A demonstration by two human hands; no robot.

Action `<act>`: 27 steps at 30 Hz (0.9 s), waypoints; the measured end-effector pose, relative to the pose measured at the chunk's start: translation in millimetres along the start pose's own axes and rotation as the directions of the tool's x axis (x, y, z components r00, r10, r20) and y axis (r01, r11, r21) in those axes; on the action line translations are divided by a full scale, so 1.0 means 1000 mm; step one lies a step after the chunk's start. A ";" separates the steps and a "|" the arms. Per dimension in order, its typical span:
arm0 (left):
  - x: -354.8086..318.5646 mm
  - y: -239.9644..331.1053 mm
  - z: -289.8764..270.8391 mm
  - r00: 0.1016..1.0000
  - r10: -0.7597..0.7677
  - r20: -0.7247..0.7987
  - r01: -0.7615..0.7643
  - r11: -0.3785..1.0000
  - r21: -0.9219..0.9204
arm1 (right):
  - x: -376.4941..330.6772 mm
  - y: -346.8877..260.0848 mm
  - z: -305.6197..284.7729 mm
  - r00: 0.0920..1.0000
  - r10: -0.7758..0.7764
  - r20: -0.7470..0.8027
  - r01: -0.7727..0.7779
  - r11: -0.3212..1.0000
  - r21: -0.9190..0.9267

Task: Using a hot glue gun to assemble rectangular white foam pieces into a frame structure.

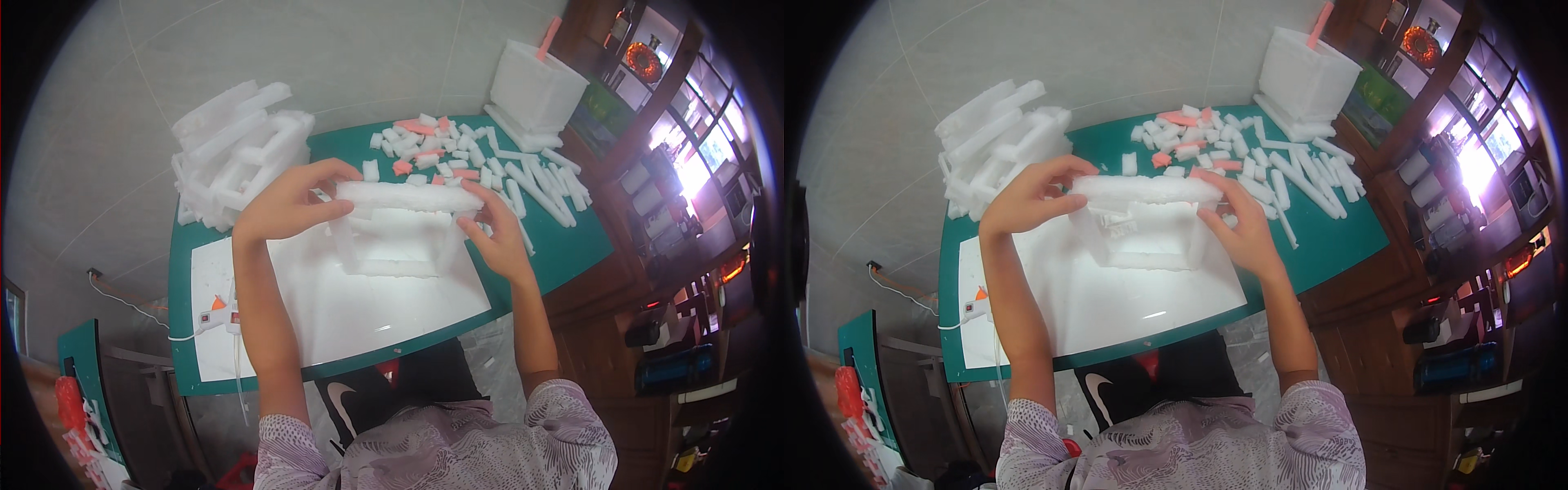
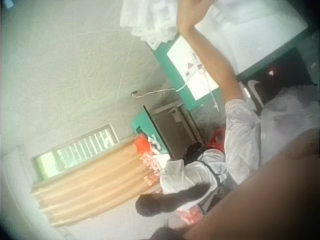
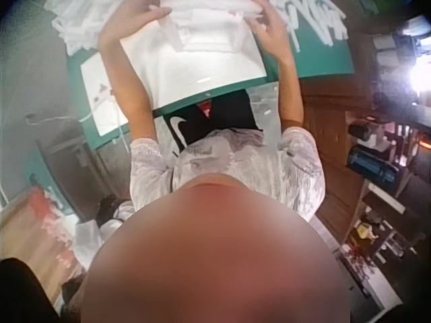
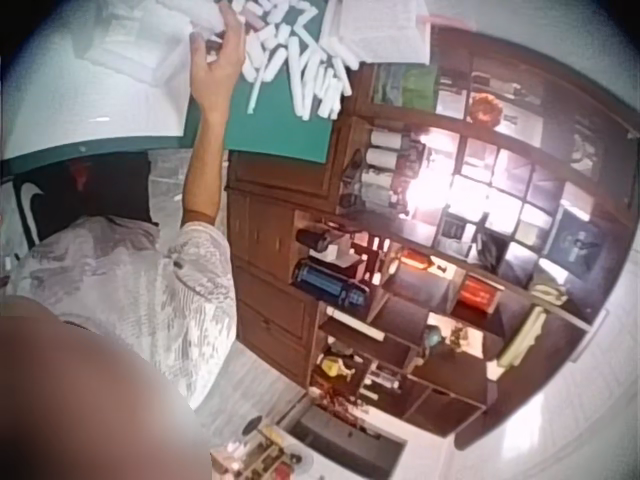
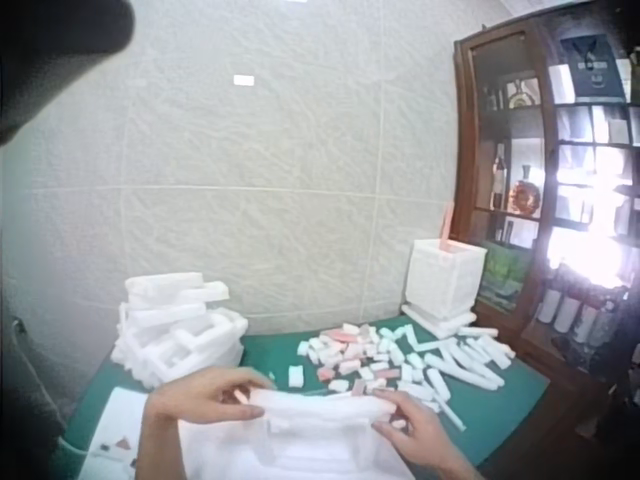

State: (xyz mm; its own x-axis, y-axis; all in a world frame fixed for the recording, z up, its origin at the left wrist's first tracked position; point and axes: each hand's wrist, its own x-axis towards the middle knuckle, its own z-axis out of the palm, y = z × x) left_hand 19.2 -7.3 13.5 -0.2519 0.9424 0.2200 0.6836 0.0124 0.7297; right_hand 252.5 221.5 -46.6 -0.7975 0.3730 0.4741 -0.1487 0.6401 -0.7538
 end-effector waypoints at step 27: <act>-0.008 -0.004 -0.006 0.999 0.023 0.029 -0.024 0.999 0.031 | -0.005 0.005 0.007 0.990 -0.134 -0.045 0.134 0.991 -0.014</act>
State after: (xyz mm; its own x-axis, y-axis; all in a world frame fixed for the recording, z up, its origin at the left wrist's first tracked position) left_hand 13.7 -16.8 12.8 -0.2160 0.9519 0.2175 0.7103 0.0003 0.7039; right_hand 251.1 217.7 -55.6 -0.7432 0.3137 0.5909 -0.2455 0.6938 -0.6771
